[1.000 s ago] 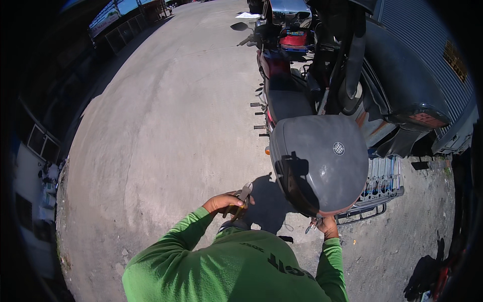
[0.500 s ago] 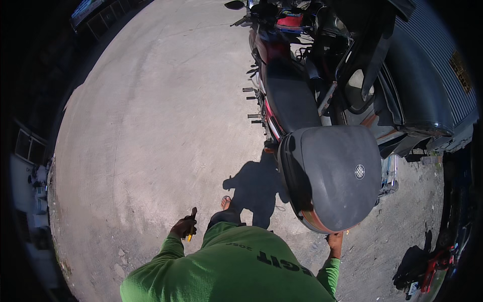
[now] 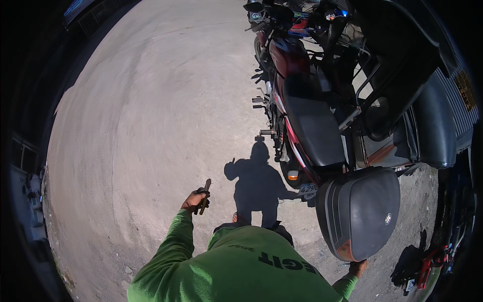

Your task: The person retrieves a tool from a motorcycle storage compartment, walks to a yellow truck, and enters the cab. Inside, they use a screwdriver to strip wire ends and connect them to the dashboard fuse box, then wrap the connections with electrical tape.

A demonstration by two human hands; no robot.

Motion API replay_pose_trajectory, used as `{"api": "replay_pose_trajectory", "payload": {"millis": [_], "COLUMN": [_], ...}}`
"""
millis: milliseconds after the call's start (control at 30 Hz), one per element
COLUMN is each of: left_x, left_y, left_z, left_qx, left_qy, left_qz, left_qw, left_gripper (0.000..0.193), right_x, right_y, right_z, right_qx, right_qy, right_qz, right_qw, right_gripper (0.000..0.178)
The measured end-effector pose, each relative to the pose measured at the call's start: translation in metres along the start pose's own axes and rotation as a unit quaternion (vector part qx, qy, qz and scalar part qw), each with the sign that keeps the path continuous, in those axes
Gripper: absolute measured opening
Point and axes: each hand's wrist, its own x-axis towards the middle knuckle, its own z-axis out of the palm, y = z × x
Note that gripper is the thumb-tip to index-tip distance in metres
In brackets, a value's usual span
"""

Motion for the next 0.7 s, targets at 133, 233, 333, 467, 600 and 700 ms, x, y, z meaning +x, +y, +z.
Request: {"api": "replay_pose_trajectory", "payload": {"millis": [133, 233, 333, 467, 600, 700], "left_x": [0.026, 0.052, 0.077, 0.135, 0.155, 0.151], "left_y": [0.067, 0.135, 0.188, 0.226, 0.221, 0.226], "left_z": [0.008, 0.016, -0.002, -0.079, -0.168, -0.196], "left_qx": [-0.064, -0.179, -0.210, -0.087, -0.063, -0.106], "left_qy": [-0.004, -0.024, -0.105, -0.071, 0.044, 0.196], "left_qz": [0.050, 0.079, 0.106, 0.068, -0.018, -0.063], "left_qw": [0.997, 0.980, 0.966, 0.991, 0.997, 0.973], "left_gripper": [0.035, 0.042, 0.042, 0.040, 0.037, 0.038], "right_x": [-0.059, -0.109, -0.105, -0.064, -0.022, -0.007], "right_y": [0.093, 0.158, 0.192, 0.199, 0.182, 0.159], "right_z": [0.036, 0.153, 0.315, 0.543, 0.754, 0.900], "right_qx": [-0.221, -0.406, -0.514, -0.573, -0.600, -0.623], "right_qy": [0.002, -0.349, -0.503, -0.641, -0.721, -0.684], "right_qz": [0.354, 0.386, 0.315, 0.167, -0.002, 0.063], "right_qw": [0.909, 0.751, 0.619, 0.483, 0.346, 0.374], "right_gripper": [0.035, 0.034, 0.037, 0.040, 0.044, 0.050]}}
